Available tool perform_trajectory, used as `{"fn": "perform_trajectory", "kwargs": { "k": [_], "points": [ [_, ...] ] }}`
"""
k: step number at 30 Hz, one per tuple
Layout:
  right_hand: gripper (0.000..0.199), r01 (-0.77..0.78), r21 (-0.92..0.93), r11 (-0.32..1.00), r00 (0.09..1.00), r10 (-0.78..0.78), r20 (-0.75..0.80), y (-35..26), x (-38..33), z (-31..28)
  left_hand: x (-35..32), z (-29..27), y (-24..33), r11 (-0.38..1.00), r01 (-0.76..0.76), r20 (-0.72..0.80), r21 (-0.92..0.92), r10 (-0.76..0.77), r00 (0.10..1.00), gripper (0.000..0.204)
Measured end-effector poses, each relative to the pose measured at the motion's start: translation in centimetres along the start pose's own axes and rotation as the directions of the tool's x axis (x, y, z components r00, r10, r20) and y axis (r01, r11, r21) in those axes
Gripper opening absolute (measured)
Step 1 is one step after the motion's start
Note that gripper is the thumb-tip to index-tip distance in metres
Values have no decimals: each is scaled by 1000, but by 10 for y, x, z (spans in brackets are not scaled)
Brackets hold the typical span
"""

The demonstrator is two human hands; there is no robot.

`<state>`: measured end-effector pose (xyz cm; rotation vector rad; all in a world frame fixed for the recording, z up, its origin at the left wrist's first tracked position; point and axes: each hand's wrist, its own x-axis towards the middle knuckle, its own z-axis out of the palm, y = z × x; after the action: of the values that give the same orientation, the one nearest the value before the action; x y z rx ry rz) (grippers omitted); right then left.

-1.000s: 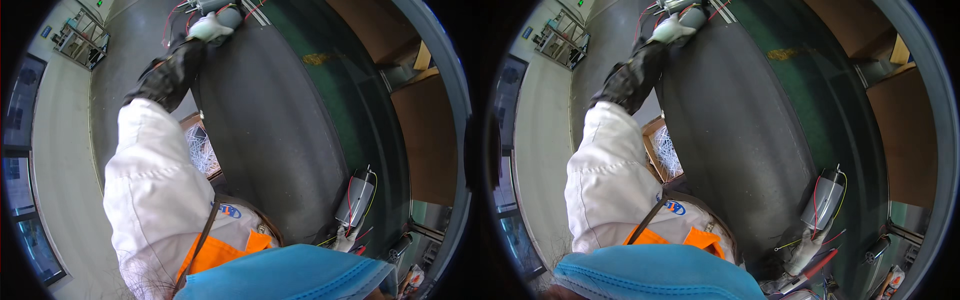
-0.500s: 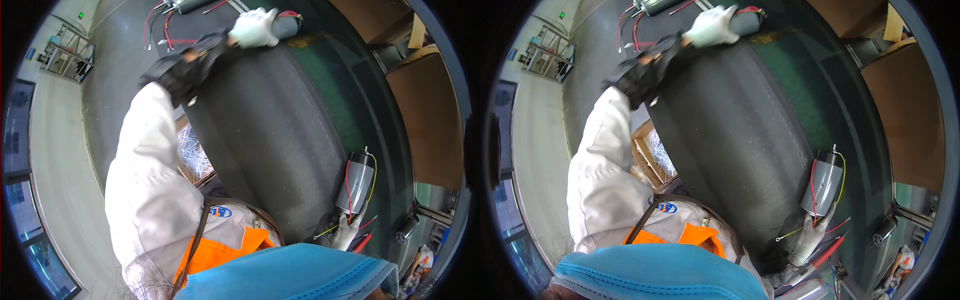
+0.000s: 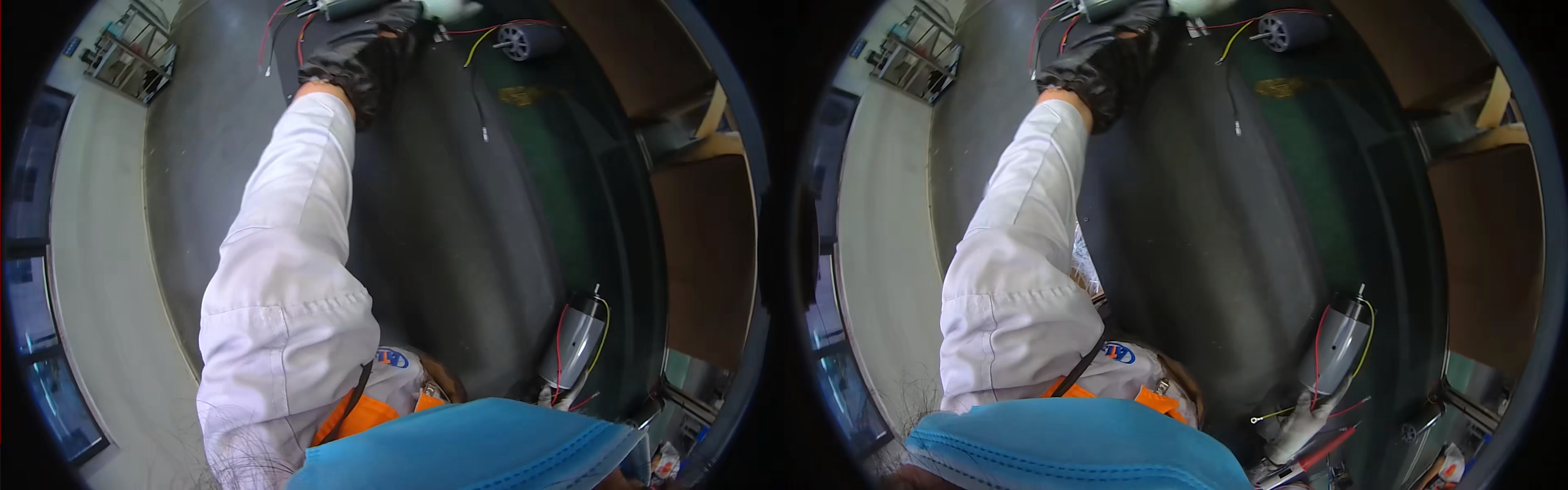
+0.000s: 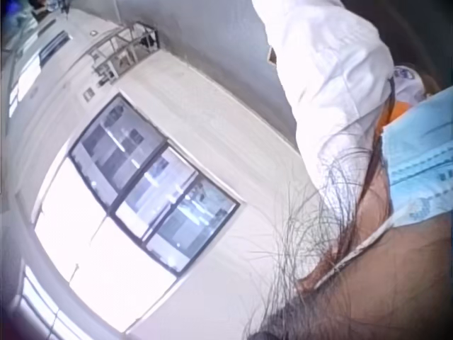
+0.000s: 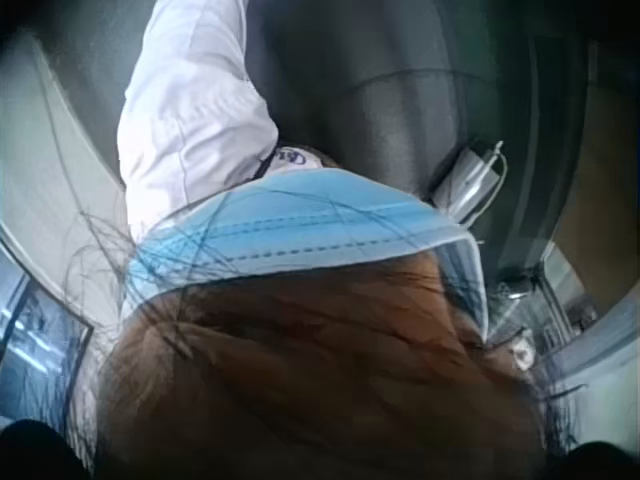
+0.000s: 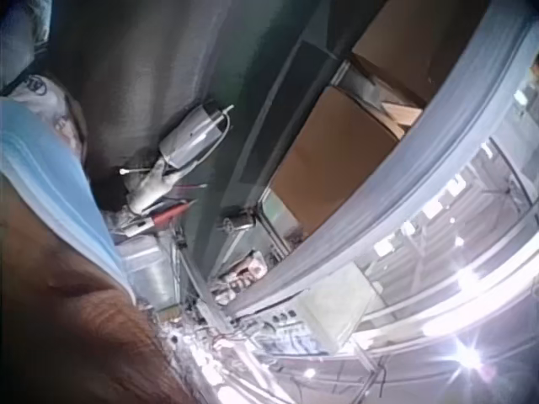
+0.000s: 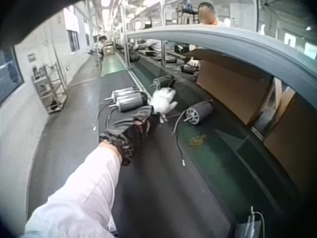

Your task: Assembling components and wiring for small electric motors at a workbench.

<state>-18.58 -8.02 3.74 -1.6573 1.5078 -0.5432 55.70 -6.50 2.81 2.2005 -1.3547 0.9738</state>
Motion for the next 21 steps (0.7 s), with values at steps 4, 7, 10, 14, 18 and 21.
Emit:
{"fn": "perform_trajectory", "kwargs": {
  "k": [4, 7, 10, 14, 18, 21],
  "points": [
    [84, -34, 20, 999, 999, 35, -31, 7, -1, -1, -34, -56, -75, 819, 491, 353, 296, -571, 741, 75],
    [83, -12, 42, 999, 1000, 12, -1, 11, 10, -4, -68, -44, -113, 853, 331, 351, 404, -479, 805, 85],
    [83, 6, 88, 996, 998, -12, 66, 15, 26, -6, -97, -100, -112, 950, 0, 237, 312, -78, 968, 85],
    [83, 32, 139, 990, 996, -42, 72, 26, 26, -14, -94, -145, -56, 874, -162, 192, 458, 81, 978, 97],
    [83, 69, 246, 967, 988, -100, 114, 44, 24, -9, -82, -121, -82, 865, 413, 612, 286, -496, 616, 79],
    [80, 65, 156, 986, 989, -84, 118, 44, 26, -8, -118, -110, -135, 903, -239, 899, 356, -262, 352, 48]
  ]
}}
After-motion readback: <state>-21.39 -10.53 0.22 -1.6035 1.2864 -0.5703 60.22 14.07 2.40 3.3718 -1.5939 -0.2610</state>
